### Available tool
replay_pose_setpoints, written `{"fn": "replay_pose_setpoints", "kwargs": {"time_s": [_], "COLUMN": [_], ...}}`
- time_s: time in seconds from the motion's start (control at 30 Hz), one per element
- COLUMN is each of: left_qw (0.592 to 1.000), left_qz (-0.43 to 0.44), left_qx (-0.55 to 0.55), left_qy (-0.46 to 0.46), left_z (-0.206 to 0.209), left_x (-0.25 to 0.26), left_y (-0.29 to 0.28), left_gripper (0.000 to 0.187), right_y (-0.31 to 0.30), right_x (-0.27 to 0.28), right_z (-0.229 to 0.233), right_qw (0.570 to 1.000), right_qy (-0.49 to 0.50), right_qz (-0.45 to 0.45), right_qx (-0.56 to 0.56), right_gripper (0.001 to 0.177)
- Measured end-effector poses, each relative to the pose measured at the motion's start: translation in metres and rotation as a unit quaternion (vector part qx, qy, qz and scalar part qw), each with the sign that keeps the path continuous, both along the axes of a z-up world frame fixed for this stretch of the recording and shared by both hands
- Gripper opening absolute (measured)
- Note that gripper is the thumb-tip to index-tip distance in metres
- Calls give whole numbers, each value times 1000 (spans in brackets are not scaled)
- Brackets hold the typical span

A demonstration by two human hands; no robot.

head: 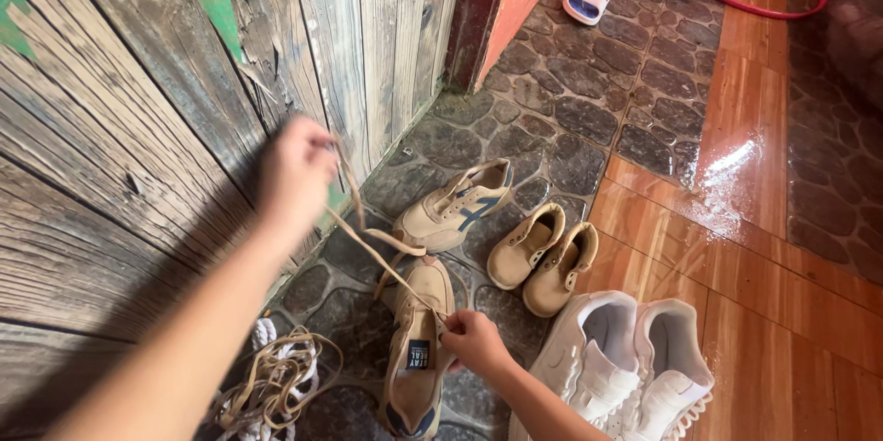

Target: The person unlaces a beige sneaker, removes the laces, and then re-laces the same shoe by threading the laces through the eyelets and tying them. The person repeats the process on a second beige sneaker. Other shoes remain on the floor nearby.

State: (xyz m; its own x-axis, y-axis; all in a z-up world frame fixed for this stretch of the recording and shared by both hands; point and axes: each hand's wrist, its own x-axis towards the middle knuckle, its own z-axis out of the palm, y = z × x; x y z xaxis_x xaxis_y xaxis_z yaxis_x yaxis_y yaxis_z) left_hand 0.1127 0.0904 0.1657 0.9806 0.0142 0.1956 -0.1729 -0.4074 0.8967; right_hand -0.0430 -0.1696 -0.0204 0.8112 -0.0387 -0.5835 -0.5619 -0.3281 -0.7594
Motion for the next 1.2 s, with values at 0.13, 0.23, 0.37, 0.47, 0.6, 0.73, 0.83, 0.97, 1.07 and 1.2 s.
{"fn": "replay_pose_setpoints", "kwargs": {"time_s": [0.13, 0.23, 0.37, 0.47, 0.6, 0.73, 0.83, 0.97, 1.07, 1.2], "left_qw": [940, 916, 836, 794, 785, 851, 852, 877, 902, 945], "left_qz": [-121, -237, -266, -290, -312, -190, -115, -54, -11, 5], "left_qx": [248, 325, 471, 526, 520, 476, 504, 468, 427, 308], "left_qy": [198, 2, -86, -96, -125, -116, -81, -91, -64, -106], "left_z": [-45, -94, -145, -162, -158, -133, -110, -78, -50, -21], "left_x": [-42, -76, -90, -89, -86, -56, -25, -13, -6, 12], "left_y": [-39, -64, -92, -97, -82, -45, -11, 5, -1, -6], "left_gripper": [29, 44, 27, 19, 12, 11, 11, 14, 15, 15], "right_y": [1, 4, 5, 4, 5, 3, 2, 5, 5, 5], "right_x": [1, 0, 1, 2, 2, -1, -4, -2, -1, -2], "right_z": [4, 2, 0, -3, -9, -11, -6, 5, 8, 7], "right_qw": [1000, 1000, 1000, 1000, 1000, 998, 999, 999, 999, 1000], "right_qy": [4, 2, -3, -5, -13, -20, -20, 8, 2, -3], "right_qz": [3, 9, 6, 17, -18, -38, -35, -26, -24, -14], "right_qx": [-5, -15, -2, -25, 7, 37, 35, 32, 31, 25], "right_gripper": [20, 19, 19, 19, 18, 19, 19, 19, 19, 20]}}
